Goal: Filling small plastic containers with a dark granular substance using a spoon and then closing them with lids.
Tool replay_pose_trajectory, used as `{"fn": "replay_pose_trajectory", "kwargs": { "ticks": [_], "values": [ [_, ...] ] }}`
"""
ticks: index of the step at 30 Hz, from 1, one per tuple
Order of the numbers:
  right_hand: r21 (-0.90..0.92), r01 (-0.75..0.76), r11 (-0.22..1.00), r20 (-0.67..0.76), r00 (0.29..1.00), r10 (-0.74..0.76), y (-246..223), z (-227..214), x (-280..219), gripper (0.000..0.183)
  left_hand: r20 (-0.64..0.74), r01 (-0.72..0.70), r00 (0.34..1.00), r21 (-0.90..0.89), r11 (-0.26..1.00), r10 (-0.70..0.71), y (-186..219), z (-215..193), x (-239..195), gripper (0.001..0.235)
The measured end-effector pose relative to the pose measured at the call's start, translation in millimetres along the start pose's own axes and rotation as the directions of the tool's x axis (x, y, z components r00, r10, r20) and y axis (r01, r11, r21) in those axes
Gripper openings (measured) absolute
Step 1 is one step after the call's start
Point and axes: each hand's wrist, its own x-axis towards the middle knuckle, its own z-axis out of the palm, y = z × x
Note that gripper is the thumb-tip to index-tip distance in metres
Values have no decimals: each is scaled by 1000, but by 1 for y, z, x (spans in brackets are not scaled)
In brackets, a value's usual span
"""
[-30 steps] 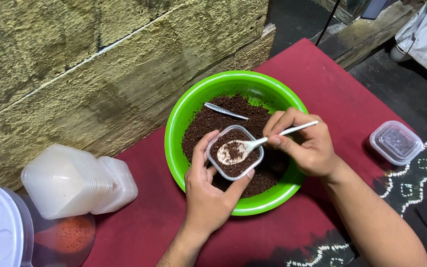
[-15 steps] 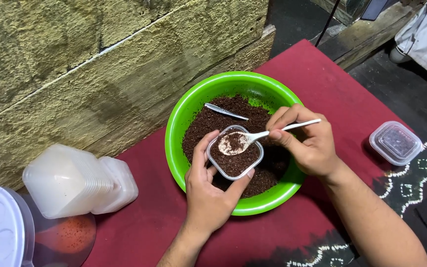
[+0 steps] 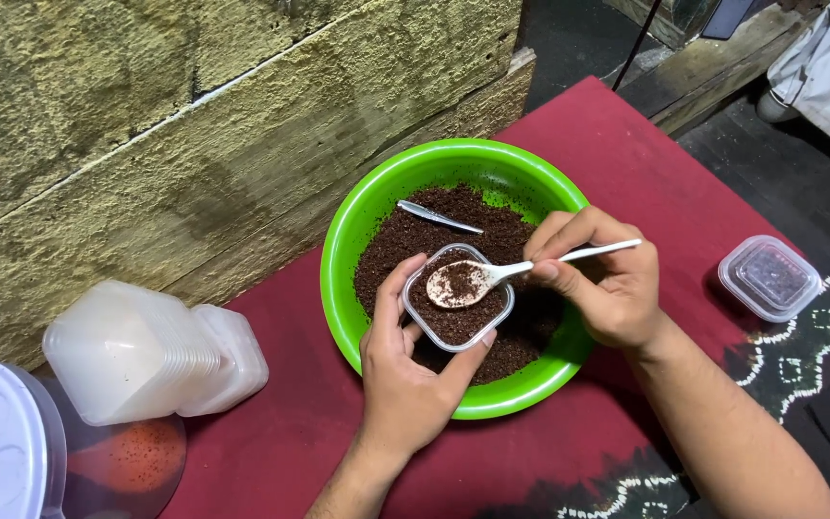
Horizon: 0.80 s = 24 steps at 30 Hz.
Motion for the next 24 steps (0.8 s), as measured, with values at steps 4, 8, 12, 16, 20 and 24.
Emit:
{"fn": "replay_pose_trajectory", "kwargs": {
  "ticks": [4,8,12,16,20,24],
  "values": [
    [-113,13,993,59,998,-7,-2,2,2,12,-9,-10,1000,-7,1000,10,-1,0,0,77],
    [-113,48,992,83,996,-39,-5,5,1,13,-20,-3,1000,5,1000,3,-1,0,0,77],
    [-161,137,977,56,990,-129,-3,4,-3,12,-19,-13,1000,26,1000,14,-1,0,0,77],
    [-171,117,978,126,987,-96,-1,5,-1,12,-34,5,999,31,999,-4,0,1,1,77],
    [-173,201,964,45,980,-196,1,2,-4,12,-35,11,999,17,1000,-11,1,1,0,77],
    [-192,167,967,-167,966,-200,8,-2,-9,15,-73,38,997,-3,999,-38,3,1,1,75]
  ]
}}
